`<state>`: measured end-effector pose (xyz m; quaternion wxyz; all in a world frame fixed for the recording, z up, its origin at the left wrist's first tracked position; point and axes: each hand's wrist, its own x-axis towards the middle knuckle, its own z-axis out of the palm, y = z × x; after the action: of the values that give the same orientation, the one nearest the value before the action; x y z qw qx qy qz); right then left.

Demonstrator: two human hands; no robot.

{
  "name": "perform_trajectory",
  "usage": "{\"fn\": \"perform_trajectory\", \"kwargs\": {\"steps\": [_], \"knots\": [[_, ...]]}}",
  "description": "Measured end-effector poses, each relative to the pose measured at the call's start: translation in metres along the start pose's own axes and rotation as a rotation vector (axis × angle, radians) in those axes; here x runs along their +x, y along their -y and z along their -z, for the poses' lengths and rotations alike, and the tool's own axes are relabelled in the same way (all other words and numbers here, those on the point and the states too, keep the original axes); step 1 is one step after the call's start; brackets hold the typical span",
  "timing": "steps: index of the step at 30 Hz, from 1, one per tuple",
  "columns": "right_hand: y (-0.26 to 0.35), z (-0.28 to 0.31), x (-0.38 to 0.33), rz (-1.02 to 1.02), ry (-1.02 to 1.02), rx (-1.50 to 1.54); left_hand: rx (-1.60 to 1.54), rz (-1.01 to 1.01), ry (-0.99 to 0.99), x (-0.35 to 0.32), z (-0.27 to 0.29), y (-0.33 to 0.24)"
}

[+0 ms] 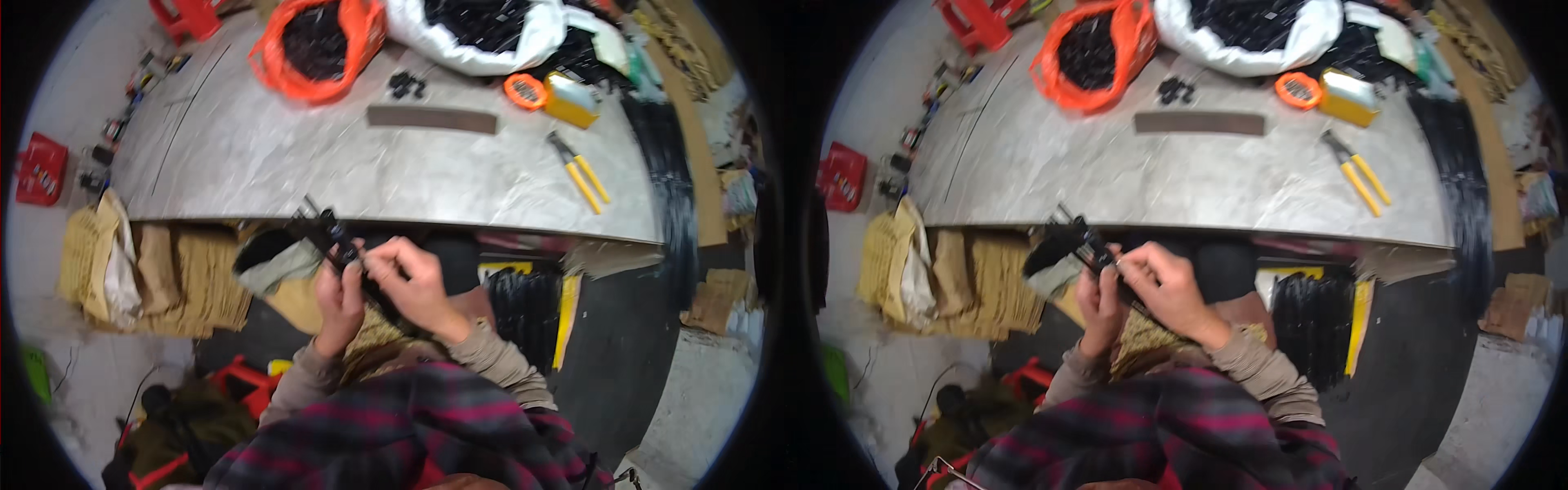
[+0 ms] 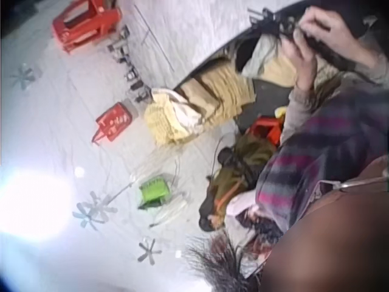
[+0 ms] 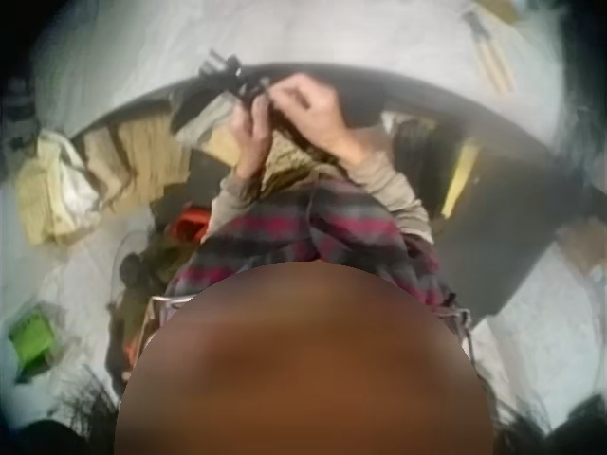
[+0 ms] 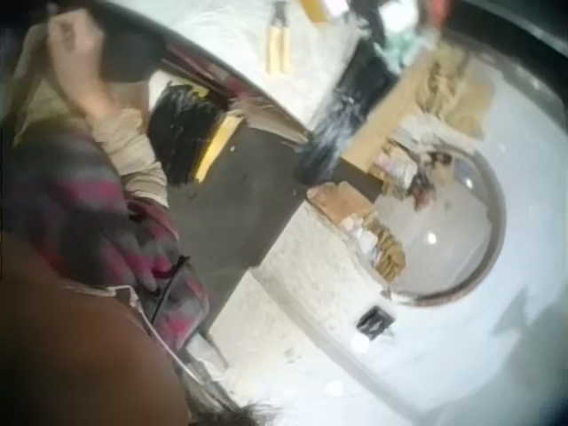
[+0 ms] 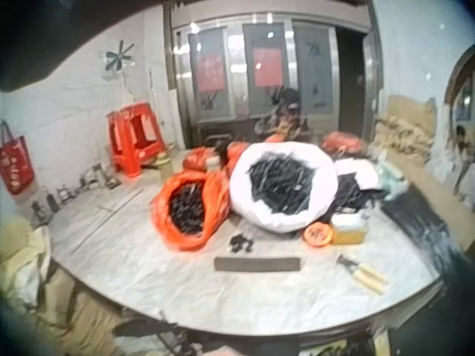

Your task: Trim the ends of bundled black plastic rods using handheld cutters.

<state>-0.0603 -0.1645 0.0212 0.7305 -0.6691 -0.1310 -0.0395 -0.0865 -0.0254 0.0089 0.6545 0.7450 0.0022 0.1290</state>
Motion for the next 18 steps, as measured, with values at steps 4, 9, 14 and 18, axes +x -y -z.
{"fn": "perform_trajectory", "kwargs": {"steps": [4,9,14,18], "knots": [[0.008,0.01,0.008,0.055,0.016,-0.034,-0.034,-0.04,0.021,0.0,0.001,0.002],[0.024,0.07,0.052,0.082,0.141,-0.415,-0.284,0.069,0.107,0.007,-0.001,0.003],[0.001,0.189,0.101,0.271,-0.416,-1.473,-0.233,0.086,0.122,0.01,0.0,0.005],[0.01,0.258,0.078,-0.097,-0.461,-1.821,-0.254,0.093,0.172,0.02,-0.005,-0.006]]}}
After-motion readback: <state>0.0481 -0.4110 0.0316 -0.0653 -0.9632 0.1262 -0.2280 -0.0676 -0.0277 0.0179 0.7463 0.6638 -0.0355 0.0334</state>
